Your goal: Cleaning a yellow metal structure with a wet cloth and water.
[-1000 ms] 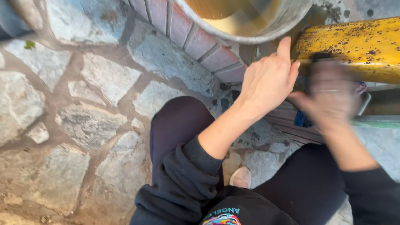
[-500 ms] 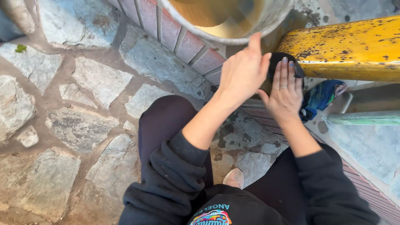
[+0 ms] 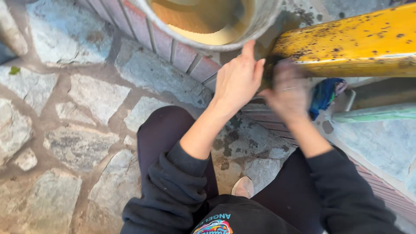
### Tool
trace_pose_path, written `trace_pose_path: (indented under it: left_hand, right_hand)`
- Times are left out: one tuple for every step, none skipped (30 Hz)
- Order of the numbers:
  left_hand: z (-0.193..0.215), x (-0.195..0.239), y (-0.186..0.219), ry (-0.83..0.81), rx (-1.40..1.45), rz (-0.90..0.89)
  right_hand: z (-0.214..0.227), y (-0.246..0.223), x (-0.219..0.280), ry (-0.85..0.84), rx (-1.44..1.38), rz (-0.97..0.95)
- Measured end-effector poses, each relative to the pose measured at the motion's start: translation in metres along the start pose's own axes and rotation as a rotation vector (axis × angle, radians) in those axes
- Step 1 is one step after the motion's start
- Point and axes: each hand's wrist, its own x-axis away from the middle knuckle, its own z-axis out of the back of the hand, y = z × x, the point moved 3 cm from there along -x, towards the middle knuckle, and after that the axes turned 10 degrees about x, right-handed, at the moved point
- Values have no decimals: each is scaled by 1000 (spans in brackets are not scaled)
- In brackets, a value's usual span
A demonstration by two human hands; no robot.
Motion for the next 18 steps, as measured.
trace_pose_path:
  left_hand:
    - [-1,0,-1,-3,-5,16]
    - [-1,0,-4,-6,-10,36]
    - [0,1,-2,-14,-10,29]
    - [0,3,-1,-8,0,21]
    - [1,6,-1,-2,10,13]
    - [-1,6,-3,-1,14,18]
    - [-2,6,-3,1,8,1]
    - [-3,6,-3,1,-1,-18]
    - [-4,5,-3,1,0,-15]
    - [-5,4,-2,-3,-4,-14]
    - [-7,3,-1,-6,-8,-13]
    - [-10,3,-1,-10,-9,-18]
    - [-13,4,-1,-24,-11,-30]
    - [-15,2,-1,-28,-13,-43]
    - [-13,0,1,-23,-16,-50]
    - [-13,2,0,-44,-12,-17]
    - [-13,2,-1,-64,-8,17]
    - [-15,3,-2,-70,-6,23]
  right_hand:
    - [-9,-9,9,22,71,173]
    - [-18,-20,20,44,140,348]
    - [-16,-2,21,39,146,341]
    - [-15,20,21,-16,40,290]
    - [-14,40,21,-71,-66,237]
    - [-11,71,25,-73,-66,244]
    - [-7,108,28,-31,52,68]
    - [-2,144,31,10,167,-112]
    - [-21,156,39,9,166,-109]
    - [-35,173,50,165,233,-298]
    - [-47,190,62,329,303,-481]
    - [-48,165,66,328,307,-487]
    - [-58,135,66,80,200,-245]
    - [-69,104,63,-150,94,8]
    - [-69,104,58,-142,96,4]
    - [-63,95,59,-11,204,201]
    - [-59,86,62,125,311,396]
    - [-37,96,50,118,307,399]
